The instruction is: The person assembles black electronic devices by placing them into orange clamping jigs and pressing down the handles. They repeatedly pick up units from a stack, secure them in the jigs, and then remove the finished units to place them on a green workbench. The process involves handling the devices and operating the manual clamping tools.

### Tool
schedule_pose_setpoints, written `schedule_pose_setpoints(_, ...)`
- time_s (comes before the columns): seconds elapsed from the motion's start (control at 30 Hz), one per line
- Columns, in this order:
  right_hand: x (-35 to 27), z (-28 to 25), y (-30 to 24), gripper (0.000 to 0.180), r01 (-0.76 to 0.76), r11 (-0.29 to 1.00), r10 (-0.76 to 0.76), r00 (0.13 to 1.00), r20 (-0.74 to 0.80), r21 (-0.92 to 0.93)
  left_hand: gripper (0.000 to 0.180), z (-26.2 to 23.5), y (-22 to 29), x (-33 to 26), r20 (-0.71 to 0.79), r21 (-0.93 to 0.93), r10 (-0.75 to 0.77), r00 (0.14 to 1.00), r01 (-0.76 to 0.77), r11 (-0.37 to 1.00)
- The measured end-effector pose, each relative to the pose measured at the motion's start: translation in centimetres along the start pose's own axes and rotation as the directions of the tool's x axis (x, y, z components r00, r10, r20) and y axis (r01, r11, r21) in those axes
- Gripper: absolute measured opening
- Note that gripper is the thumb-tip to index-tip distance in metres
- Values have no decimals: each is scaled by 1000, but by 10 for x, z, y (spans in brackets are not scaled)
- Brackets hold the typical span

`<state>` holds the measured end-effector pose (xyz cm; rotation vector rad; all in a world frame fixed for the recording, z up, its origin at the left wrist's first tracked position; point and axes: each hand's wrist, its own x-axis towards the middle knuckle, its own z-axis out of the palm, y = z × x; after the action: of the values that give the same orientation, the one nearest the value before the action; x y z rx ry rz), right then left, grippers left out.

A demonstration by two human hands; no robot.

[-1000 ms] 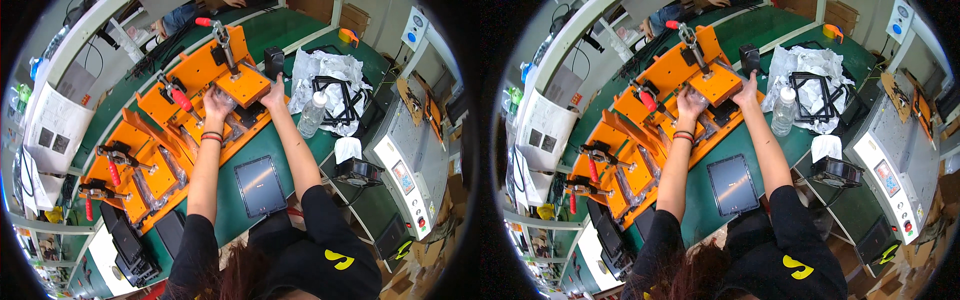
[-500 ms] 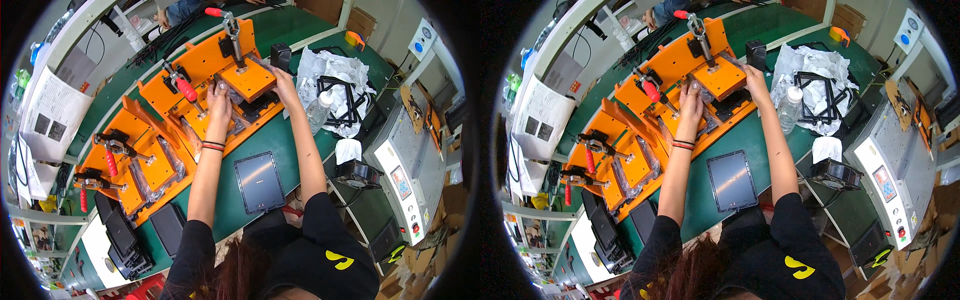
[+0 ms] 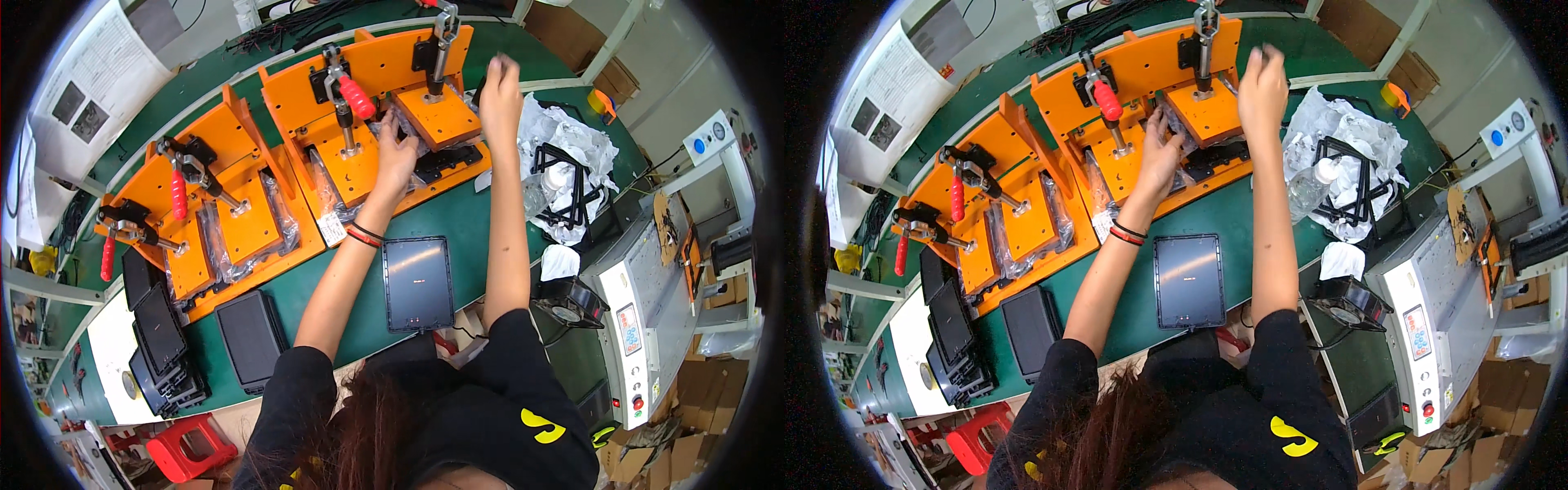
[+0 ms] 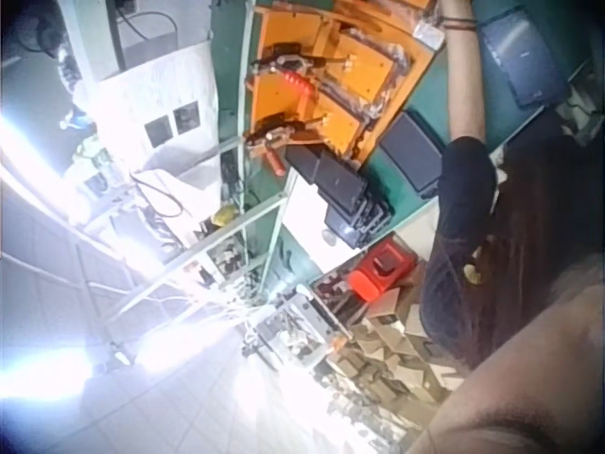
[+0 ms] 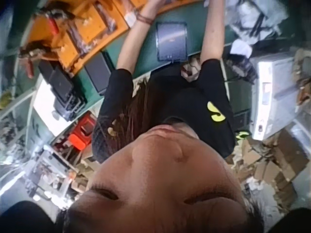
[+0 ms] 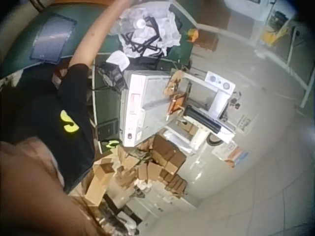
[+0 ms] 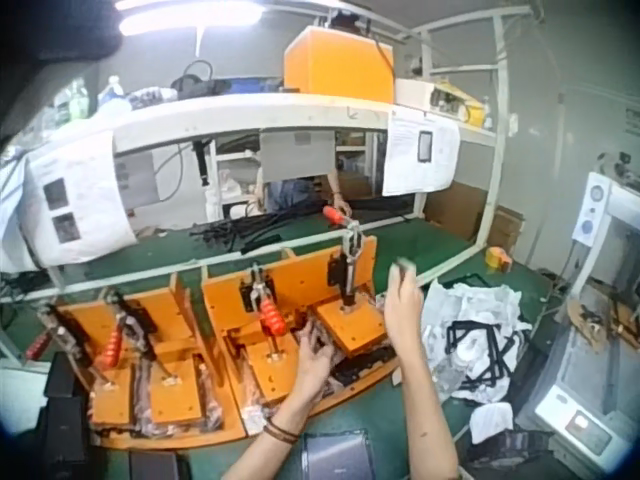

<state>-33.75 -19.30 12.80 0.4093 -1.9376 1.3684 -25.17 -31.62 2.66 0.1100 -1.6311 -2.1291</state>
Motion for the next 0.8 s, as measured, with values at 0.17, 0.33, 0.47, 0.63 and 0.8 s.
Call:
schedule_pose_setpoints(0.17,129,35,-26,78,-209,955,108,906,409,211,66,22,-5,-7,74,76,18,997,-23,997)
schedule_pose_setpoints(0.33,149,51,-65,68,-311,946,239,487,840,-89,67,-4,-10,-13,-4,191,17,1000,-15,981)
schedule_pose_setpoints(0.47,151,59,-51,54,-333,943,201,543,815,-10,64,2,-1,-22,5,218,56,998,-56,974)
schedule_pose_setpoints(0.63,163,38,-73,55,-299,923,88,777,623,243,58,-1,-9,-36,-28,471,260,965,-216,855)
schedule_pose_setpoints(0.8,168,-23,-126,46,332,943,-304,898,319,-35,45,15,47,-112,-267,202,260,928,-210,957)
